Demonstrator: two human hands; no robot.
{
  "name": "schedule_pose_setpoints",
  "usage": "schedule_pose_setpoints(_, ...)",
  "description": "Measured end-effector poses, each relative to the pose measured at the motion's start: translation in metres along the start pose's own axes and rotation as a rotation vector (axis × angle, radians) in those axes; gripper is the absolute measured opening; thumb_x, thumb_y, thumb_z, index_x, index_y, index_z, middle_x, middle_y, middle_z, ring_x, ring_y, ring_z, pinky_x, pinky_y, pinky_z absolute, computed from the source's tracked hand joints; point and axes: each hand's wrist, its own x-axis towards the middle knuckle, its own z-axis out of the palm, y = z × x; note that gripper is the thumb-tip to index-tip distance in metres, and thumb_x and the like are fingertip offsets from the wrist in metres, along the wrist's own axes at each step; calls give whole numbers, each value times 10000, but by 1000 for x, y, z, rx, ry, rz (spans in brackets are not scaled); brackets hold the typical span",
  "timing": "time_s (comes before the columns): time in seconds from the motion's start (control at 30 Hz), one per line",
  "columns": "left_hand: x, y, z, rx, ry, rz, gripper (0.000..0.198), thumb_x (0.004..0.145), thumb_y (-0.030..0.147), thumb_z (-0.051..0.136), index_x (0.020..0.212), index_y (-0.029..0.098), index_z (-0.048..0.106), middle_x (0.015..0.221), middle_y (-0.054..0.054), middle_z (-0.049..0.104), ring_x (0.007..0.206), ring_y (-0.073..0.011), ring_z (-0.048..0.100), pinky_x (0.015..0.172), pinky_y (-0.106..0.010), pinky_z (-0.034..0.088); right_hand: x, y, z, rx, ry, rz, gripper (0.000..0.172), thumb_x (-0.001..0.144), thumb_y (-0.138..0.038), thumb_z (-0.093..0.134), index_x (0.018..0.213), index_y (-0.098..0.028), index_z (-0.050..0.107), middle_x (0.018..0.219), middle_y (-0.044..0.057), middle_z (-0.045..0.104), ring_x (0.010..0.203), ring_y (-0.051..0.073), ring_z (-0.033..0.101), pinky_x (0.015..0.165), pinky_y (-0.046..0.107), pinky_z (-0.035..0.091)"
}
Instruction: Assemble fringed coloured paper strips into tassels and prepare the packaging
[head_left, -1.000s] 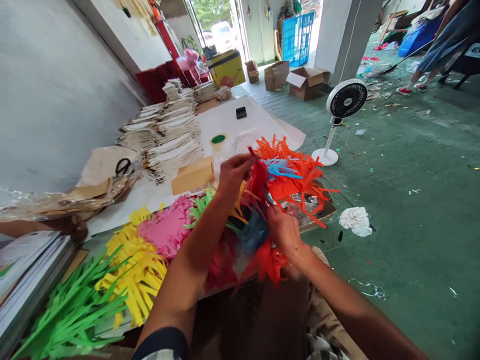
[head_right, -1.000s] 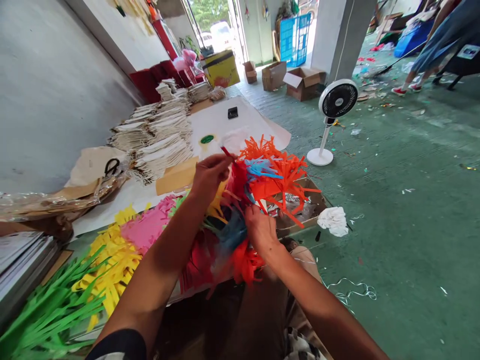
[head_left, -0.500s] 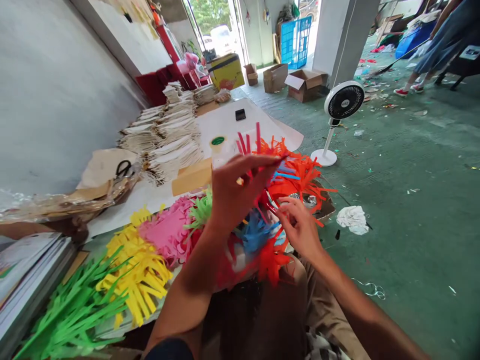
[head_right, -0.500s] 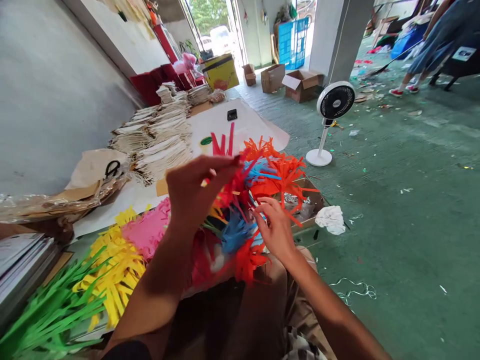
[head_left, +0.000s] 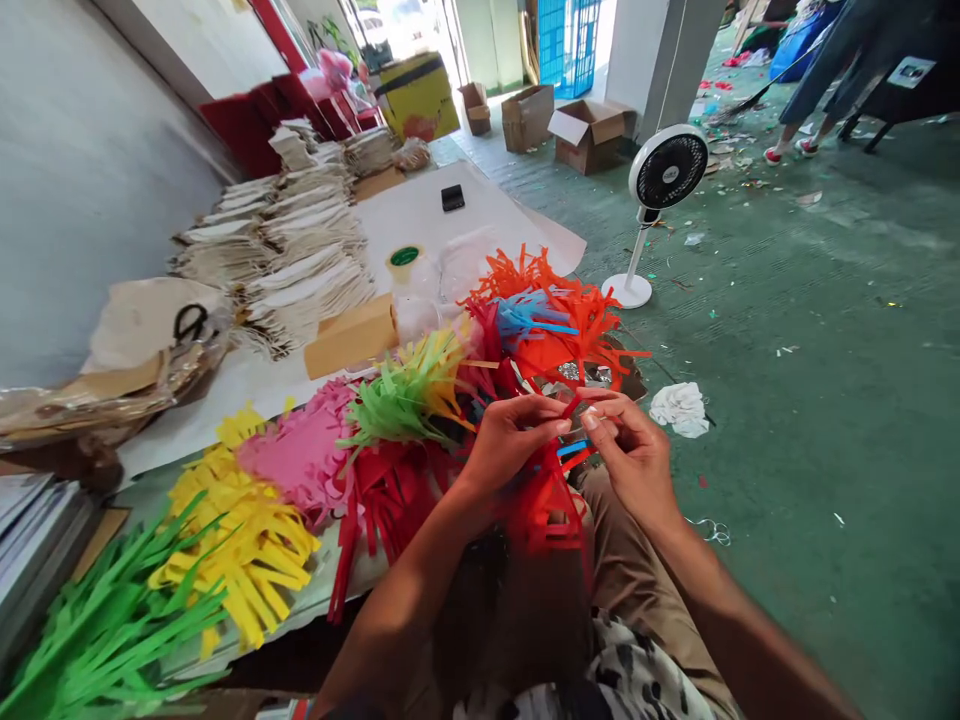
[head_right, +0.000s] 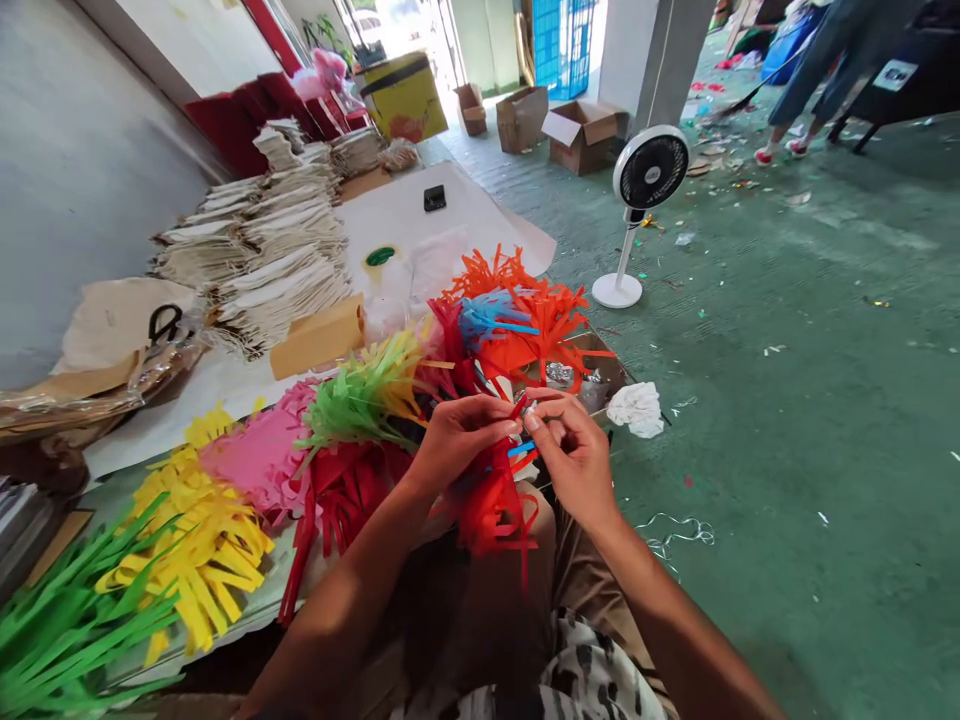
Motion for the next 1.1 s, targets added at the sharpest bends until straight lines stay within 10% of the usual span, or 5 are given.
schedule_pose_setpoints(1.1,-2,0,-6,1,22,-24,228,758,361,905,844,182,792,852,-21,762,785,-146,696,787,-268,561,2,12,7,-115,-55,-4,149,991,-361,681,906,-246,722,999,26,703,866,176,617,700,289,437)
